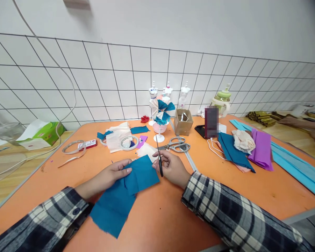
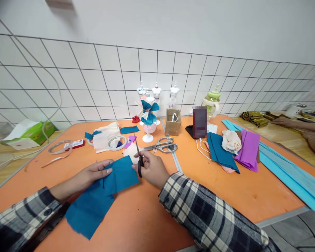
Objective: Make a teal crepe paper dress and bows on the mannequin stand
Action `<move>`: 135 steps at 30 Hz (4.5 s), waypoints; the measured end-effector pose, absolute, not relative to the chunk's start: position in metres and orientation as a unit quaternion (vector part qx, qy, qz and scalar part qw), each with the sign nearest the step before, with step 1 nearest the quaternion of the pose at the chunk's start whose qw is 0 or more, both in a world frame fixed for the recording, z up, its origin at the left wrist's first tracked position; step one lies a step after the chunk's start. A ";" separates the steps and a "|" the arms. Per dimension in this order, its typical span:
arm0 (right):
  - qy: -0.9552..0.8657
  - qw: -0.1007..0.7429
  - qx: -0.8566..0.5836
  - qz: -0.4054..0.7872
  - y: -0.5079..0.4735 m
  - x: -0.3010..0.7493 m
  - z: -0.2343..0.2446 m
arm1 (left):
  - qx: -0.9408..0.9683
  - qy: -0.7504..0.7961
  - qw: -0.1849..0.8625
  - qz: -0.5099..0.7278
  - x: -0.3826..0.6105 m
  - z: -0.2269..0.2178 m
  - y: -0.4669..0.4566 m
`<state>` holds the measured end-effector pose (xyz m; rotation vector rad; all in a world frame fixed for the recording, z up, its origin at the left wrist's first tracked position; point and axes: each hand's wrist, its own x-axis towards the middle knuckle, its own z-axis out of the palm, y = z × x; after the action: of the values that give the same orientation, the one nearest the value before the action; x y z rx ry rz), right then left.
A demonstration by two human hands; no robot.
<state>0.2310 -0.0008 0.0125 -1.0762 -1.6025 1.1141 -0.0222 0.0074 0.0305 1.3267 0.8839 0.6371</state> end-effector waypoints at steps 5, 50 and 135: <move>-0.628 0.332 -0.375 0.595 0.000 0.235 0.021 | 0.405 0.420 0.710 0.395 -0.034 0.032 0.017; -0.656 0.092 -0.354 0.660 0.001 0.235 0.019 | 0.563 0.333 0.684 0.322 -0.043 0.017 0.028; -0.776 0.121 -0.414 0.459 -0.013 0.235 0.028 | 0.499 0.437 0.628 0.407 -0.024 0.019 0.011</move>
<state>0.2350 -0.0130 0.0276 -1.2100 -2.2677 1.3422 -0.0240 0.0113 0.0188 1.1428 1.0014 0.9335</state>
